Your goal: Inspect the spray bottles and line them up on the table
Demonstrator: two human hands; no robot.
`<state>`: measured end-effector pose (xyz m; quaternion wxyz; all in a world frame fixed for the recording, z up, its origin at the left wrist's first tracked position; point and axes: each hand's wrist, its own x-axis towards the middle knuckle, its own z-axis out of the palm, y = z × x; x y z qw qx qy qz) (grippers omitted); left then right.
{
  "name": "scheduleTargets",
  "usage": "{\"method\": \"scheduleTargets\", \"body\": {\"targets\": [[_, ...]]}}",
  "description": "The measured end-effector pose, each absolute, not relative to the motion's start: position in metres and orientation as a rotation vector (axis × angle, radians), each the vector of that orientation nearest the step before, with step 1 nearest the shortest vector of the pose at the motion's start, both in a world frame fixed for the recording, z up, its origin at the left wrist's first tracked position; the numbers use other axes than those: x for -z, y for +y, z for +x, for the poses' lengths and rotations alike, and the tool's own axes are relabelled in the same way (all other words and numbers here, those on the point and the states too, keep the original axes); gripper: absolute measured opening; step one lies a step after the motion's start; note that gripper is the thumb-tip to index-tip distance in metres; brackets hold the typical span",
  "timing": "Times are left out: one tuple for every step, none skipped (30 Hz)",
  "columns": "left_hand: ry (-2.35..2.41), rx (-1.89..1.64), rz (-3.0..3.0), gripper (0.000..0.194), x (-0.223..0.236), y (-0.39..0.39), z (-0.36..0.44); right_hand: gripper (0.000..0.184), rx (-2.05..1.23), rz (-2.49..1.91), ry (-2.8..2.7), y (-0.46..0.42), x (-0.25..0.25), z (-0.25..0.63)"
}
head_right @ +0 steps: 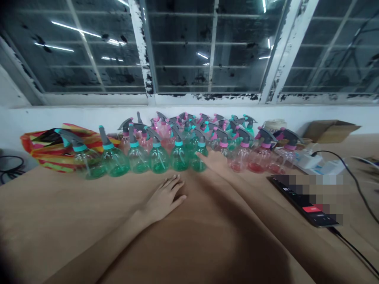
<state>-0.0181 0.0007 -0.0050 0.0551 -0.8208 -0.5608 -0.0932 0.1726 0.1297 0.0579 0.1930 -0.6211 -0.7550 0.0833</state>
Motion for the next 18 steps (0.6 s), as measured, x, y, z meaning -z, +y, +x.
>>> {"method": "scheduleTargets", "body": {"targets": [[-1.697,0.290,-2.494,0.051,0.005,0.001,-0.018,0.076,-0.253,-1.735,-2.114,0.132,-0.057,0.173],[-1.693,0.295,-2.495,0.051,0.005,0.001,-0.019,0.078,-0.274,-1.722,-2.110,0.134,-0.055,0.173],[-1.693,0.298,-2.494,0.050,0.005,0.001,-0.019,0.079,-0.296,-1.703,-2.108,0.136,-0.054,0.175],[-1.693,0.300,-2.493,0.050,0.005,0.001,-0.019,0.080,-0.320,-1.676,-2.109,0.137,-0.052,0.176],[-1.694,0.299,-2.491,0.050,0.005,0.001,-0.019,0.082,-0.345,-1.642,-2.109,0.137,-0.052,0.179],[-1.695,0.298,-2.487,0.050,0.005,0.001,-0.020,0.083,-0.369,-1.605,-2.108,0.137,-0.052,0.182],[-1.694,0.296,-2.483,0.050,0.006,0.001,-0.020,0.083,-0.387,-1.567,-2.101,0.136,-0.052,0.187],[-1.693,0.295,-2.478,0.051,0.006,0.002,-0.020,0.081,-0.397,-1.529,-2.090,0.134,-0.053,0.192],[-1.689,0.295,-2.474,0.051,0.006,0.002,-0.020,0.077,-0.398,-1.492,-2.075,0.131,-0.054,0.198],[-1.685,0.297,-2.471,0.050,0.006,0.002,-0.021,0.071,-0.389,-1.457,-2.060,0.128,-0.056,0.205],[-1.682,0.302,-2.469,0.050,0.006,0.003,-0.021,0.062,-0.375,-1.428,-2.048,0.125,-0.058,0.213],[-1.680,0.309,-2.471,0.050,0.006,0.003,-0.021,0.054,-0.354,-1.410,-2.034,0.122,-0.059,0.221],[-1.680,0.312,-2.473,0.050,0.006,0.003,-0.021,0.047,-0.328,-1.406,-2.015,0.119,-0.060,0.229],[-1.684,0.309,-2.478,0.050,0.005,0.004,-0.021,0.043,-0.298,-1.419,-1.989,0.117,-0.061,0.237],[-1.689,0.299,-2.483,0.051,0.005,0.004,-0.021,0.041,-0.266,-1.445,-1.955,0.115,-0.061,0.244],[-1.694,0.289,-2.487,0.051,0.005,0.004,-0.021,0.041,-0.233,-1.480,-1.915,0.115,-0.060,0.250],[-1.697,0.284,-2.490,0.052,0.004,0.004,-0.021,0.043,-0.204,-1.521,-1.876,0.116,-0.059,0.254],[-1.697,0.288,-2.492,0.052,0.004,0.004,-0.021,0.044,-0.179,-1.563,-1.842,0.117,-0.058,0.258]]}}
